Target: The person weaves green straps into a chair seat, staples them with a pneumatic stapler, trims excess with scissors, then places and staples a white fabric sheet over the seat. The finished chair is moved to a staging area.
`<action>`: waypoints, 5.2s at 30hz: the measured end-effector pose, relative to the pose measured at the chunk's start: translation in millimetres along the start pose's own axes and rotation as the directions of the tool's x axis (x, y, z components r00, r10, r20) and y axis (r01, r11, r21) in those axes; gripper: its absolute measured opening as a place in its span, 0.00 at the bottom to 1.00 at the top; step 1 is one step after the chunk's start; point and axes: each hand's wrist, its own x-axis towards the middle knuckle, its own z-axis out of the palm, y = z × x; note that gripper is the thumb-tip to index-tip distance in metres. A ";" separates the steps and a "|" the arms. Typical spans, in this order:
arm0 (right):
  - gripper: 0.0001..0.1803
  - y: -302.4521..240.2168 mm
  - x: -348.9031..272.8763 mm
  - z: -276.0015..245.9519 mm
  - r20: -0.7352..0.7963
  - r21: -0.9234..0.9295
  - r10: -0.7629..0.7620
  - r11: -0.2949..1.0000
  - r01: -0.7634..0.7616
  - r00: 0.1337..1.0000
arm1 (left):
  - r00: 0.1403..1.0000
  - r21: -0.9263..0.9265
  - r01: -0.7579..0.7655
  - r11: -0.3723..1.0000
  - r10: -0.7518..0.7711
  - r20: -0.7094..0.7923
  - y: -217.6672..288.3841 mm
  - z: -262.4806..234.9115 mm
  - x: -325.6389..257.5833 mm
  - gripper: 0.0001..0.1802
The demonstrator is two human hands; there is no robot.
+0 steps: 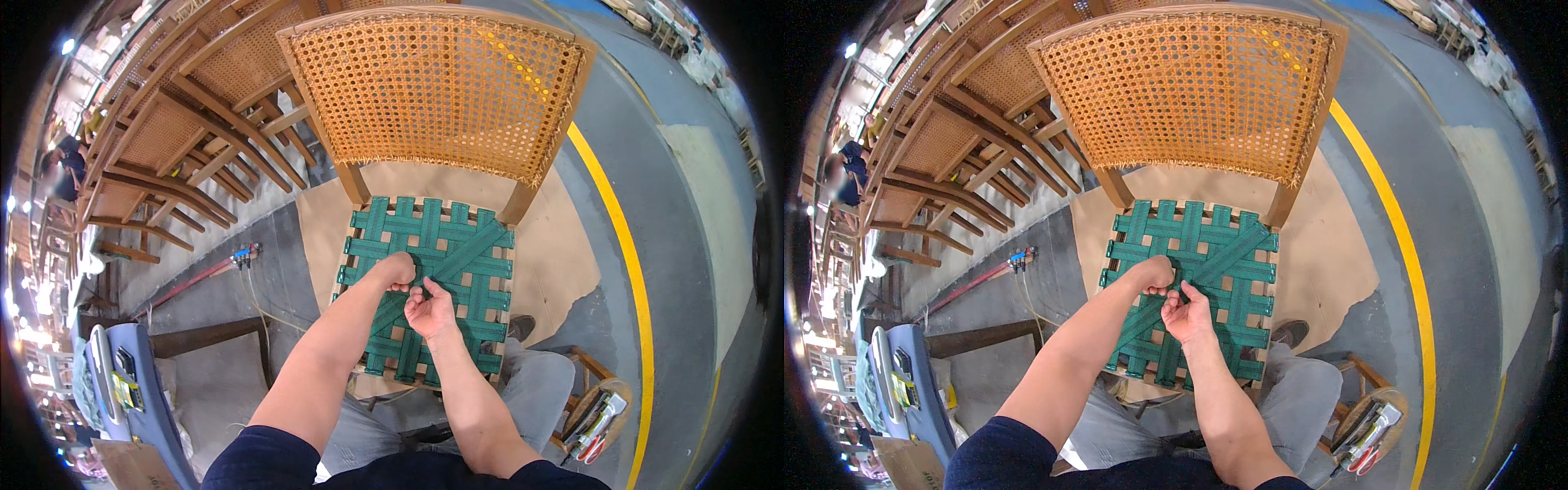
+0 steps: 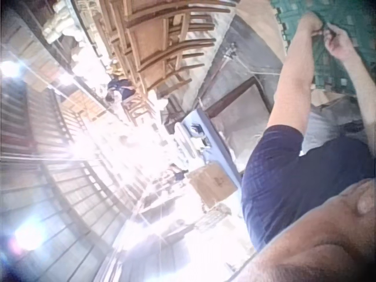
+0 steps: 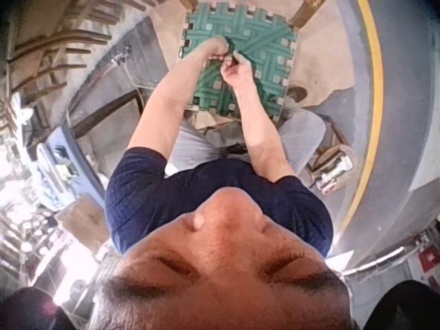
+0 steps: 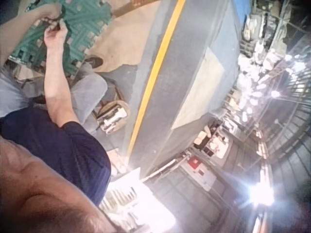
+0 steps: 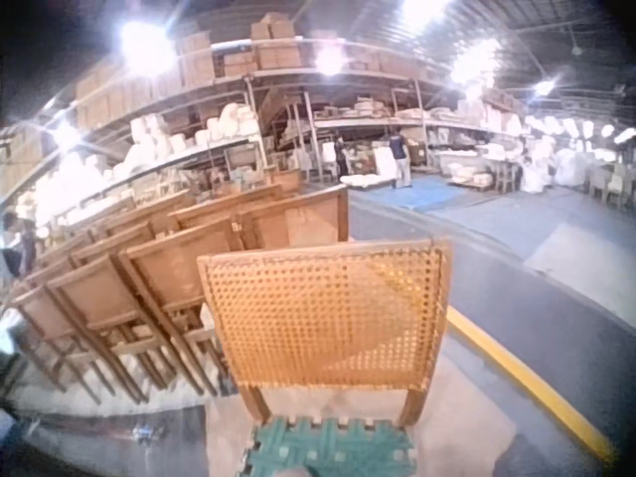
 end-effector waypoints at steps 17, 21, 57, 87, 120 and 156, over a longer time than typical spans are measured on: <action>0.22 17.8 -32.6 10.6 -0.033 -0.432 -0.045 0.901 0.026 0.998 | 0.992 -0.182 -0.052 0.982 0.030 -0.124 -10.6 7.4 -8.7 0.11; 0.36 41.5 -87.0 -38.3 0.251 -0.968 -0.357 -0.073 0.241 0.900 | 0.952 -0.418 -0.254 0.872 0.149 -0.267 -17.2 23.1 -27.0 0.11; 0.07 53.1 -165.3 83.2 0.898 -0.421 -0.166 -0.591 0.688 0.407 | 0.615 -0.626 -0.777 -0.065 0.135 -0.777 -75.1 107.4 -197.8 0.07; 0.08 -15.1 3.8 123.9 0.590 -0.581 -0.084 -0.735 0.350 0.803 | 0.939 -0.863 -0.270 -0.427 0.082 -0.335 -68.2 112.7 -67.6 0.32; 0.20 -63.1 119.9 166.0 0.584 -0.771 -0.307 -0.499 0.395 0.751 | 0.372 0.088 -0.241 0.966 0.176 -0.911 -99.2 -6.7 28.3 0.26; 0.32 -188.7 -360.8 -23.3 0.312 -0.950 -0.905 -0.297 0.095 0.289 | 0.323 0.057 -0.253 0.966 0.140 -0.936 -105.9 2.4 17.3 0.29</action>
